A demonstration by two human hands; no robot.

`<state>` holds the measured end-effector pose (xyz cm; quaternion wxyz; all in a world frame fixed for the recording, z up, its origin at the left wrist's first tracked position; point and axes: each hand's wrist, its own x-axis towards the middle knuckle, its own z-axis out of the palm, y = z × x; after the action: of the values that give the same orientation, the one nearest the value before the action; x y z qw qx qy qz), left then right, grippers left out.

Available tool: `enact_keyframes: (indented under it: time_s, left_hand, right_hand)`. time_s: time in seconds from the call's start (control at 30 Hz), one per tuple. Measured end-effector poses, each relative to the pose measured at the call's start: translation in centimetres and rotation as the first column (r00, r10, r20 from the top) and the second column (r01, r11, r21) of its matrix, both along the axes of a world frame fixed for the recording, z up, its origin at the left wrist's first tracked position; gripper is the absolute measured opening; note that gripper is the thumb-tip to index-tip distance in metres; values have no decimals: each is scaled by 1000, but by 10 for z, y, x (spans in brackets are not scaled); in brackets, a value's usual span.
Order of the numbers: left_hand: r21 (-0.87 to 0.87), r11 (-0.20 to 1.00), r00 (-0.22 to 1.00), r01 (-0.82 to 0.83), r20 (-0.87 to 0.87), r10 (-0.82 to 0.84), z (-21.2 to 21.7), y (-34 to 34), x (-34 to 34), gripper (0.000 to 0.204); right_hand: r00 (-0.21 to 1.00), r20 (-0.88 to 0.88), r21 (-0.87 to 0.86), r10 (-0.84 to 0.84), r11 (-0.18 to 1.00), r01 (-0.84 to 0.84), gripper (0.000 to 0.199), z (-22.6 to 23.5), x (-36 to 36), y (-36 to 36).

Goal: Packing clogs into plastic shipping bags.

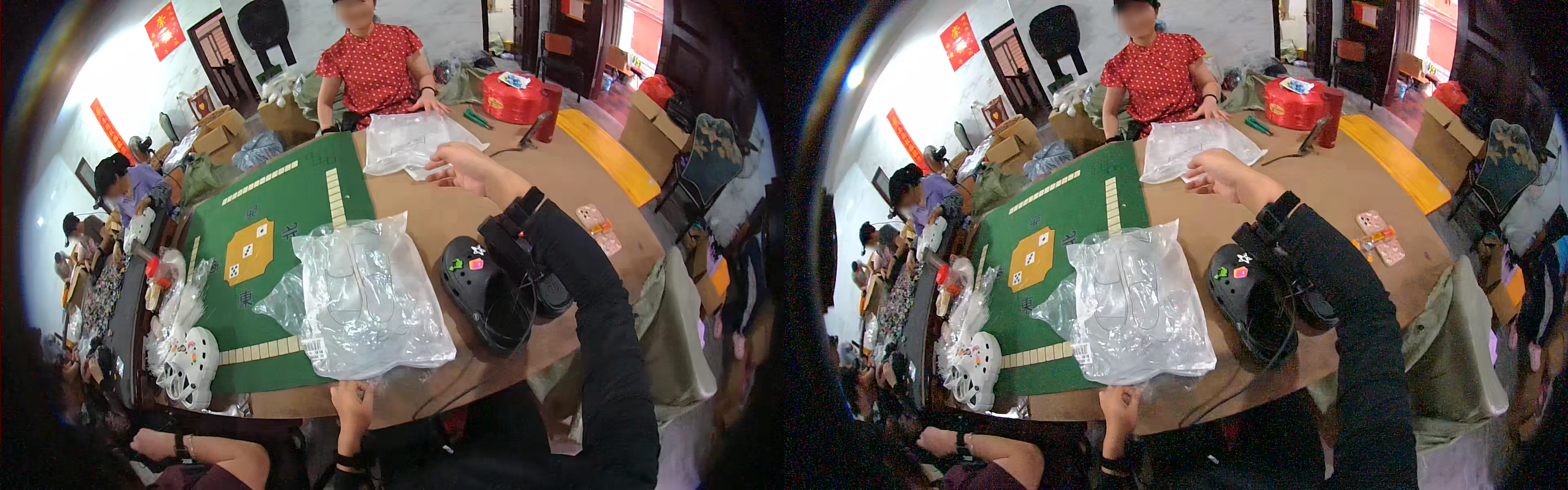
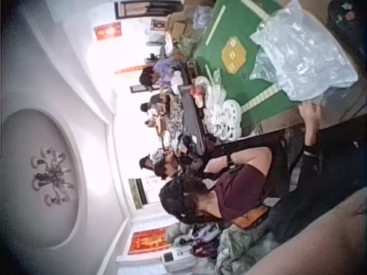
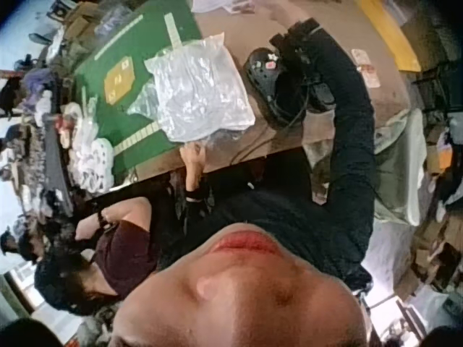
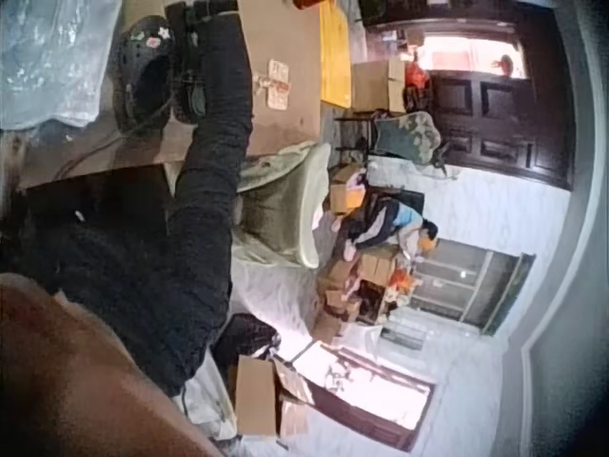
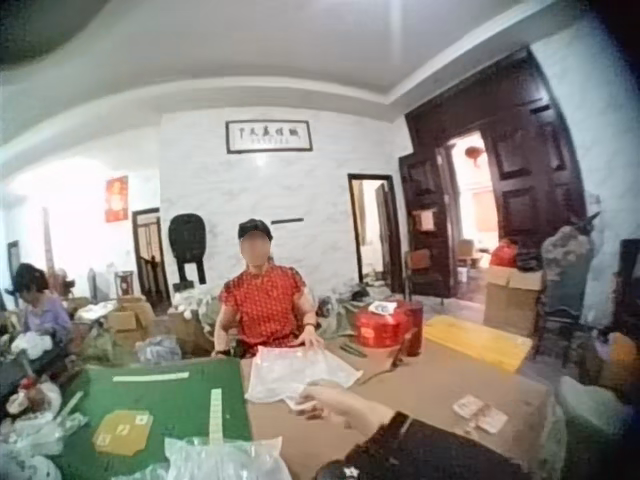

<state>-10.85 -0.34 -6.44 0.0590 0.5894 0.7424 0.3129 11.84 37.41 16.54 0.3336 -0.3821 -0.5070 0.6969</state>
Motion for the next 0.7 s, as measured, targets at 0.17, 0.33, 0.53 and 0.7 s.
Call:
enact_keyframes:
  time_s: [0.17,0.33,0.53,0.7]
  left_hand:
    - [3,999,999,39,9,-39,-2,6,-3,18]
    - [-105,994,1000,25,20,-23,-7,5,-7,20]
    - [-162,986,999,46,-16,-49,19,3,-5,21]
    - [-225,972,998,59,34,-53,90,-9,24,24]
  right_hand:
    - [978,207,65,30,997,-44,33,-27,-6,19]
    - [934,151,117,325,932,-343,47,-21,-20,-67]
    - [610,225,239,760,564,-790,44,-35,-16,-219]
    - [561,478,494,675,322,-808,33,-61,0,-295]
